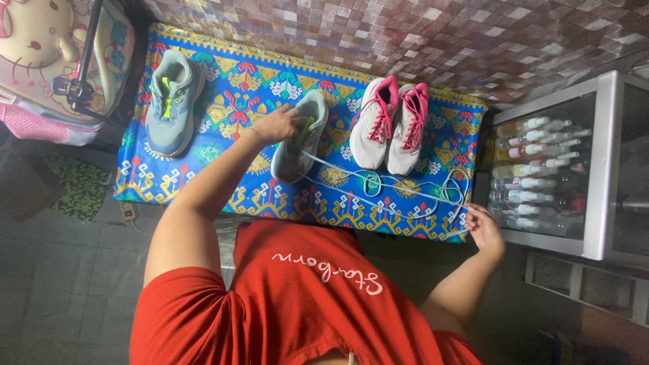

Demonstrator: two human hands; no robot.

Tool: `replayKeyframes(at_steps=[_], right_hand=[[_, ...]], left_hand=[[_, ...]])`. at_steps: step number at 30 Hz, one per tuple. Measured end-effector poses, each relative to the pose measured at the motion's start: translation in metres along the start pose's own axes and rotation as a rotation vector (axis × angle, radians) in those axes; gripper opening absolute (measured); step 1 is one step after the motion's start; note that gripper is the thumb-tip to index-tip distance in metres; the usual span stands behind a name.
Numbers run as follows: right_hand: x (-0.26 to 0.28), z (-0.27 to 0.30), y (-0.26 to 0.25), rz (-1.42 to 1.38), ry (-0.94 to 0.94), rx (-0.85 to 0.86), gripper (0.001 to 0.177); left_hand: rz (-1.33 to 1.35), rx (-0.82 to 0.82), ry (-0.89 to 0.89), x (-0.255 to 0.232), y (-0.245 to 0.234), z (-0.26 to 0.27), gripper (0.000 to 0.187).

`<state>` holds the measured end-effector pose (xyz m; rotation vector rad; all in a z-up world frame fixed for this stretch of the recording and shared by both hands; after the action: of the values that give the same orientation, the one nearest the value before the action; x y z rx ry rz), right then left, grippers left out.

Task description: The person removes the laces from two pairs of shoes and then re-laces each shoe, threading the laces through the eyelets and tying them. The shoes are placed on a patterned mat on a tiled floor.

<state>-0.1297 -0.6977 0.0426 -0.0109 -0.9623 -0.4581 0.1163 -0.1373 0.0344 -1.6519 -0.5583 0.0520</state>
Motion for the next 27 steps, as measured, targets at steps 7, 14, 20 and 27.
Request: replayKeyframes(at_steps=[7, 14, 20, 27], right_hand=[[0.065, 0.057, -0.05, -0.935, -0.83, 0.223, 0.021], [0.134, 0.062, -0.062, -0.525, -1.214, -0.3, 0.031], [0.159, 0.002, 0.066, 0.312, -1.232, -0.365, 0.016], [-0.024, -0.097, 0.357, 0.495, -0.789, 0.297, 0.021]], left_hand=[[0.349, -0.08, -0.21, 0.004, 0.027, 0.011, 0.015], [0.45, -0.113, -0.32, -0.009, 0.003, 0.018, 0.014], [0.558, -0.478, -0.871, -0.021, -0.025, 0.027, 0.038], [1.04, -0.329, -1.42, -0.035, 0.068, 0.05, 0.037]])
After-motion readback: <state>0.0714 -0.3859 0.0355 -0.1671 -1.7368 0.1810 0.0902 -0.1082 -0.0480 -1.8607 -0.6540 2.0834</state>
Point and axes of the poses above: each hand's wrist, its own z-axis away from the middle knuckle, its own y-axis out of the palm, x = y × z, the point moved 6 cm from there along -z, towards the middle knuckle, and after that the axes turned 3 degrees about -z, right-handed, at the moved point
